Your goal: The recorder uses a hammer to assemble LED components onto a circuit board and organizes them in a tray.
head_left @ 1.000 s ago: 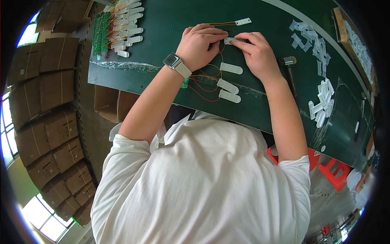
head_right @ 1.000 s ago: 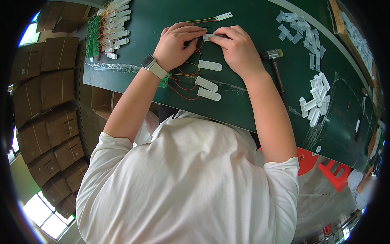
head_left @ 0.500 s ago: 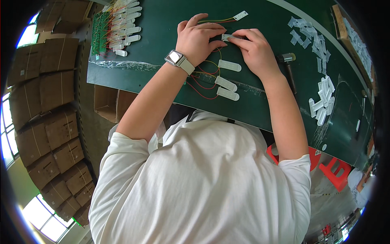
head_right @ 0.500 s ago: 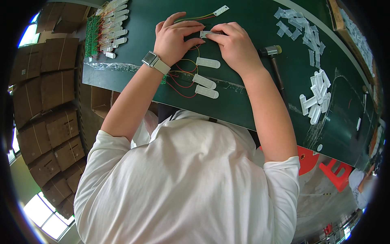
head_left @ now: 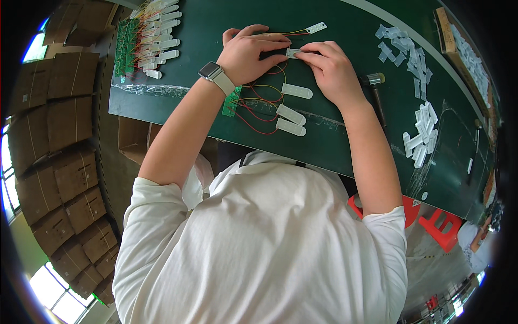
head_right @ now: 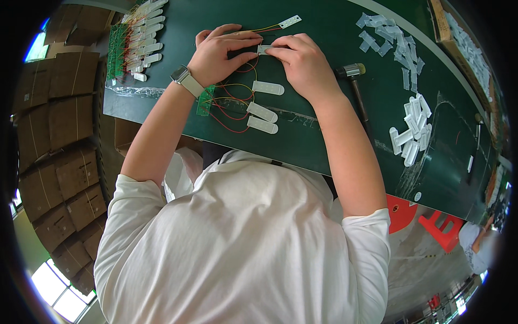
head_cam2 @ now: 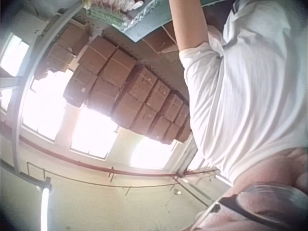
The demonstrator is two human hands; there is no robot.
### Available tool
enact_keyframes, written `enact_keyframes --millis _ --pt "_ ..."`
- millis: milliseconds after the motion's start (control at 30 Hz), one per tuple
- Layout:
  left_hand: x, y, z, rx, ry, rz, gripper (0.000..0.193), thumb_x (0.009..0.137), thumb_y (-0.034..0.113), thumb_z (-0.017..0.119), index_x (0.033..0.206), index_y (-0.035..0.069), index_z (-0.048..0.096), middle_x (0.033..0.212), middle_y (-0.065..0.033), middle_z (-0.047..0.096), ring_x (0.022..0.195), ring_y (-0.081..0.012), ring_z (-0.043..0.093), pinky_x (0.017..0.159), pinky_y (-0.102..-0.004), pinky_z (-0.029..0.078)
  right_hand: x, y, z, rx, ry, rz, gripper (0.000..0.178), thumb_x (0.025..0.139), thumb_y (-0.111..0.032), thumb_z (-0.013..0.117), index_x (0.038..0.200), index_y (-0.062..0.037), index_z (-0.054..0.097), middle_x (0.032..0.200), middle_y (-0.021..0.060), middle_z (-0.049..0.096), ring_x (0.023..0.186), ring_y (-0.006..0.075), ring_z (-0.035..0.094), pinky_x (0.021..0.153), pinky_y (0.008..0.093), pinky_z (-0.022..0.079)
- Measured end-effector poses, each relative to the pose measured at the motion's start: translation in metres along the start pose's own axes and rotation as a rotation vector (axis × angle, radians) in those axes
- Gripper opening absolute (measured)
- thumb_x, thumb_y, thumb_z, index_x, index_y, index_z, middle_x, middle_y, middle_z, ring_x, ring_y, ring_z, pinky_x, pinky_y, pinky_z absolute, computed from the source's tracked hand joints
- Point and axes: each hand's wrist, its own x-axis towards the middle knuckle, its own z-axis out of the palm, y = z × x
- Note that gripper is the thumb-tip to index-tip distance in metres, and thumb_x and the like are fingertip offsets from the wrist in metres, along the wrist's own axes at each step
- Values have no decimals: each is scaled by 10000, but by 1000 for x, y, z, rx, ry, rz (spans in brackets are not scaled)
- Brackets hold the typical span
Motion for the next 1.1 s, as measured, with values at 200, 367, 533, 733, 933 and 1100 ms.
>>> enact_keyframes --millis 200,367,533,733,933,1100 --pt "3 3 2 2 -8 0 375 881 404 793 1234 280 780 1347 143 697 1322 -193 536 1121 -475 272 -1 -1 0 -15 -4 14 258 822 42 704 1024 -89 798 1022 21 717 1019 236 655 902 366 570" --pt "5 5 6 -7 10 -17 378 874 420 796 1227 286 785 1338 146 700 1338 -192 527 1122 -482 273 1 -1 0 -21 4 -5 264 822 42 694 1028 -89 797 1025 23 716 1021 239 651 895 372 569" --pt "6 8 6 -21 7 -31 398 866 431 802 1235 283 782 1349 133 697 1354 -193 519 1140 -491 263 1 -3 -2 -43 -11 -31 271 824 44 680 1030 -87 796 1028 22 705 1011 243 648 892 377 566" --pt "0 10 10 -14 18 -41 419 870 450 800 1256 289 771 1374 125 685 1388 -201 507 1159 -525 249 0 -3 -3 -70 -30 -30 324 810 43 679 1054 -125 811 1013 17 683 1008 239 646 885 377 562" --pt "1 15 13 5 -4 -108 435 883 487 776 1284 320 752 1389 117 677 1464 -221 459 1210 -661 145 0 -6 -3 -69 -46 -8 354 807 50 675 1065 -146 817 1024 23 685 1017 239 644 881 376 563" --pt "0 16 16 15 3 -126 427 883 499 771 1281 343 749 1404 128 665 1514 -238 401 1214 -744 48 1 -4 -2 -73 -42 -8 365 815 51 672 1073 -161 820 1037 18 684 1004 239 645 882 376 567"
